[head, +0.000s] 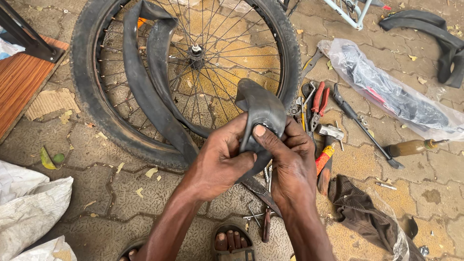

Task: The person crouches on a paved floor beside a bicycle wheel and works on a removed rubber inner tube. They hold the tube against their leg and repeatedly roughen a section of it with a rasp-like file, then squeeze glue from a tube onto the roughened spot and press a patch onto the glued area with their fingers.

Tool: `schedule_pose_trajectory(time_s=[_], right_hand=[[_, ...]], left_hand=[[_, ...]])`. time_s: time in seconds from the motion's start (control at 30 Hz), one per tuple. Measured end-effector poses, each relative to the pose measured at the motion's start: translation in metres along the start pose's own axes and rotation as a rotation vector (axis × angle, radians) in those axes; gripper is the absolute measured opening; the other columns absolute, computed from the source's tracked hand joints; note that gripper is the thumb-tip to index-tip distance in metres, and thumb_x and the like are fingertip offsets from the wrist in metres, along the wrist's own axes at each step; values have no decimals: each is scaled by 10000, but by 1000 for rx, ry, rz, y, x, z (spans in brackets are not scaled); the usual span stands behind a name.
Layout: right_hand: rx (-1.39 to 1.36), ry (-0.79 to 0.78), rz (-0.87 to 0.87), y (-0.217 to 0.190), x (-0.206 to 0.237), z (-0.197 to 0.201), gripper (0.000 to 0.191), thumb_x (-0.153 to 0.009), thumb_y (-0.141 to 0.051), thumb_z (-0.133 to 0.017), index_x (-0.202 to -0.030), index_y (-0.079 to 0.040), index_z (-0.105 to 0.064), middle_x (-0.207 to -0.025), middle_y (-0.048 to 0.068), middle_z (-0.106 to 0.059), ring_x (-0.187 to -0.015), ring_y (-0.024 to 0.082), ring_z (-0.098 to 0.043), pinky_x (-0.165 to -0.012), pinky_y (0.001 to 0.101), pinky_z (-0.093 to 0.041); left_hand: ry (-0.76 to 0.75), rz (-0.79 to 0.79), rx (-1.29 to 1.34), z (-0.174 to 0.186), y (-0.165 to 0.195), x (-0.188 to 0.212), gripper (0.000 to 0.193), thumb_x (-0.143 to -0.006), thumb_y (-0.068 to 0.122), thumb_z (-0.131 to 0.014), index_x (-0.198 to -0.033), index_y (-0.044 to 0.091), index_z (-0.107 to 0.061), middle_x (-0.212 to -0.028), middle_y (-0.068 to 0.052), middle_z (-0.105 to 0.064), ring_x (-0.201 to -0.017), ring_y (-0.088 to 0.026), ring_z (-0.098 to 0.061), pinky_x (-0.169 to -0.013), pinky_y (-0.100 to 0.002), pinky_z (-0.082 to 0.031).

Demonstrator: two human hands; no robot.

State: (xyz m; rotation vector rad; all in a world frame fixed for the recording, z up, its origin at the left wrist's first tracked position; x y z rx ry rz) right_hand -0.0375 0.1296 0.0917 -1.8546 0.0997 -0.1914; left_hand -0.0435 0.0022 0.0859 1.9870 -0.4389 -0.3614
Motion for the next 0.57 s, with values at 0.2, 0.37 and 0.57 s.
schedule_pose_trajectory(time_s=[0.2,0.37,0.57], right_hand=[[-124,2,-13,5,-2,5,321,-945,-53,-710,-1238,70,-665,-1089,105,-743,-966,139,-673,-919,293,-494],[-216,-116,-148,3,0,-4,400,-917,-65,-690,-1293,50,-620,-1161,112,-733,-1050,150,-690,-991,298,-508],[-160,32,-131,11,-8,-1,461,-900,-138,-742,-1312,20,-607,-1146,86,-728,-1012,163,-688,-939,314,-536]], left_hand=[[27,-21,88,-1,1,-4,753,-785,-201,-497,-1506,10,-450,-1310,-81,-674,-1178,-121,-659,-976,-257,-544],[57,0,140,8,1,-2,767,-788,-215,-514,-1516,11,-432,-1323,-96,-666,-1189,-142,-652,-996,-288,-531],[-39,-129,-48,-4,-5,-4,750,-834,-195,-459,-1555,9,-421,-1355,-103,-660,-1273,-167,-640,-1115,-276,-496]])
Point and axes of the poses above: each hand's wrist, its own x-axis away from the middle knuckle, its own z-axis out of the back of the hand, y = z × x, the point moved 7 cm from there along -x, towards the middle knuckle
